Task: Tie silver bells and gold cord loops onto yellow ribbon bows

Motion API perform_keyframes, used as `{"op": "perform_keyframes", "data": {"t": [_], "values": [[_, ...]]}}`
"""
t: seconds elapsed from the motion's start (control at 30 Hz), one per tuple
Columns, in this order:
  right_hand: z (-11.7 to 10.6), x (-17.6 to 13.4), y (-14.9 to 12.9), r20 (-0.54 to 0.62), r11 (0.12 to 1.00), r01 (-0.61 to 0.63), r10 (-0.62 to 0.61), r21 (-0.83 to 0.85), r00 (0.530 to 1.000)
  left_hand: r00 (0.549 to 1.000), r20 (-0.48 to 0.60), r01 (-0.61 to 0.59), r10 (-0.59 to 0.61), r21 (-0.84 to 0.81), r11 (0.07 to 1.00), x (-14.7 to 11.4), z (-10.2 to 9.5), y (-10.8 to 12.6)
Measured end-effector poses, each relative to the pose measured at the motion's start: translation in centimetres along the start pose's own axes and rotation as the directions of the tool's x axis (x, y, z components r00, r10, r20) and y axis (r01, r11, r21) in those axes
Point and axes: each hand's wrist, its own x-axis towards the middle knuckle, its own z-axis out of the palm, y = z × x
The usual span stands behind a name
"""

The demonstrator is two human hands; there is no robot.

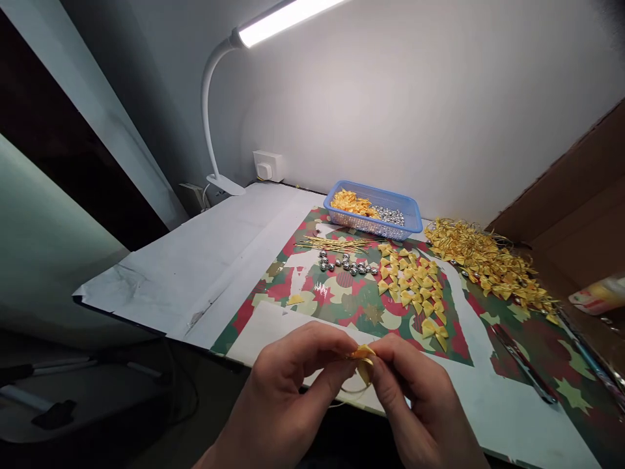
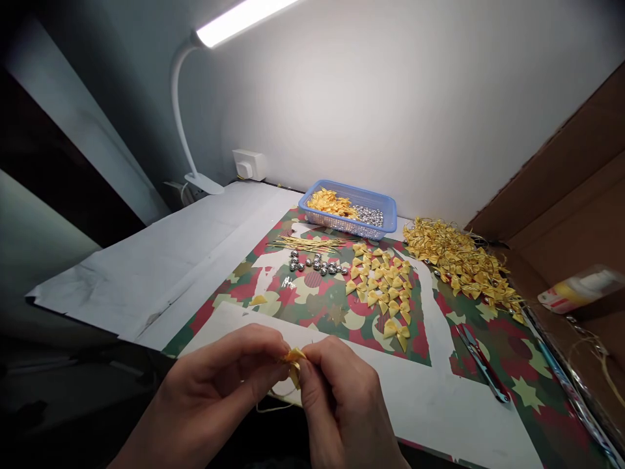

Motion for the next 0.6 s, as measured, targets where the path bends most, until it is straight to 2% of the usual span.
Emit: {"op": "perform_keyframes", "data": {"t": [0.07, 0.13, 0.2, 0.3, 0.37, 0.43, 0.5, 0.6], "values": [[-0.3, 0.0, 0.0, 0.037, 1.0, -0.003, 0.002, 0.015, 0.999, 0.997, -0.004, -0.079, 0.08, 0.084, 0.993, 0.1, -0.1, -0.1], [-0.5, 0.1, 0.0, 0.062, 1.0, -0.009, 0.009, -0.006, 0.998, 0.986, 0.038, -0.167, 0.163, 0.174, 0.971, 0.1, -0.3, -0.1], [-0.6, 0.1, -0.1, 0.058, 0.998, -0.023, 0.026, -0.057, 0.998, 0.981, 0.097, -0.185, 0.169, 0.198, 0.962, 0.2, -0.4, 0.0], [-0.6, 0.2, -0.3, 0.056, 0.995, -0.083, 0.086, -0.056, 0.995, 0.985, 0.173, -0.015, 0.001, 0.08, 0.997, 0.3, -0.7, 0.4], [-0.5, 0.1, -0.3, 0.065, 0.993, -0.119, 0.119, -0.007, 0.991, 0.967, 0.216, 0.145, -0.135, -0.034, 0.989, 0.4, -0.9, 0.8], [-0.4, 0.1, -0.3, 0.066, 0.992, -0.126, 0.124, 0.018, 0.99, 0.949, 0.225, 0.243, -0.219, -0.085, 0.966, 0.5, -1.0, 1.0], [-0.2, 0.1, -0.3, 0.065, 0.994, -0.106, 0.105, 0.02, 0.992, 0.945, 0.215, 0.268, -0.247, -0.076, 0.96, 0.6, -1.1, 0.9], [-0.1, 0.5, -0.5, 0.035, 0.997, -0.071, 0.071, -0.008, 0.997, 0.954, 0.204, 0.237, -0.22, -0.062, 0.97, 0.9, -1.2, 0.3]]}}
